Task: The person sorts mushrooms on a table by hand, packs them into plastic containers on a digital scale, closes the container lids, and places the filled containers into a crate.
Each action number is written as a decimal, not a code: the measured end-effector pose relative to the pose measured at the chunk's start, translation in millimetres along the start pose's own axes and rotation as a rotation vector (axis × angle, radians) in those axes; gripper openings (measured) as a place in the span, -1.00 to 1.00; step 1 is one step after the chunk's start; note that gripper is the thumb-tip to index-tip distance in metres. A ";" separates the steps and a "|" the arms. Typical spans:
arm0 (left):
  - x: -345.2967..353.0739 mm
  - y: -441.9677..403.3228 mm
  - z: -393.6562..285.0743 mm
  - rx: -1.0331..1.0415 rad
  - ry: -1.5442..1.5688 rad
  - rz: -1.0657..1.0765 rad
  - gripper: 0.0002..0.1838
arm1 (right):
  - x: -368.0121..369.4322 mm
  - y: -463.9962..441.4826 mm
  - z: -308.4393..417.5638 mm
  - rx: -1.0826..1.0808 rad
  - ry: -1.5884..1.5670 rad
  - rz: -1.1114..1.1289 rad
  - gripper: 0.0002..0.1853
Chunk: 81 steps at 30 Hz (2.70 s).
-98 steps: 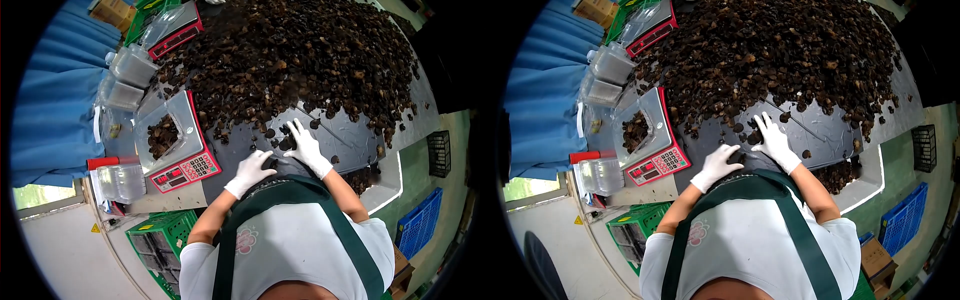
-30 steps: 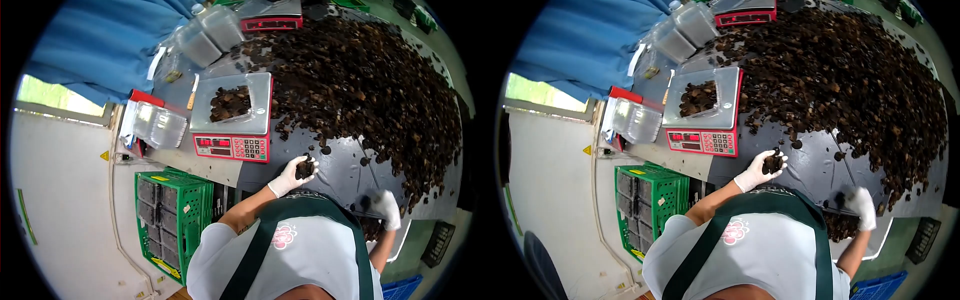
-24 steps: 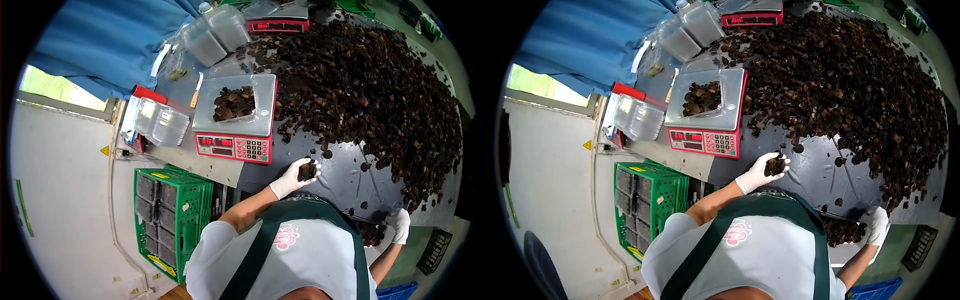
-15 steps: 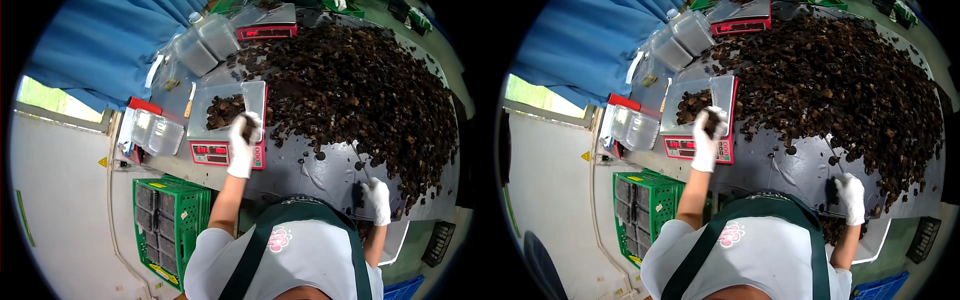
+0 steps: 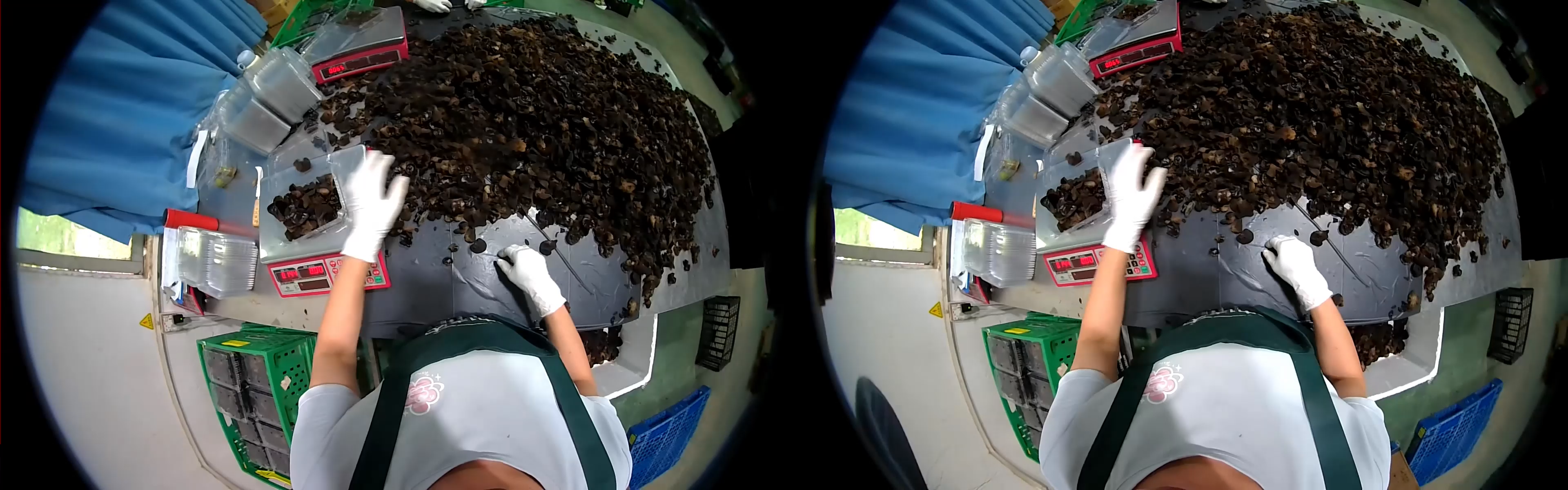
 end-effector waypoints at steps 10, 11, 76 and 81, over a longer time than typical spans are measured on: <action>143.1 34.4 -64.6 0.023 0.216 0.667 -0.32 | 13.7 -6.1 -8.5 0.044 -0.008 -0.090 -0.81; 145.5 41.3 -57.6 0.053 0.314 0.584 -0.47 | 13.5 -6.0 -8.1 0.045 -0.003 -0.092 -0.80; -129.1 103.6 168.2 -0.238 -0.041 0.168 -0.43 | -14.0 -193.9 260.3 -0.150 -0.385 -0.110 -0.72; -124.0 106.8 169.5 -0.239 0.008 0.186 -0.49 | 4.5 -221.6 337.4 -0.537 -0.158 -0.144 -0.67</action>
Point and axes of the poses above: each hand's wrist, its own y-axis away from the middle knuckle, its own x-axis out of the palm, z = x × y, the point moved 4 cm from there along -y, towards the middle knuckle, and after that the axes turned 1 degree about x, right-handed, at the moved point
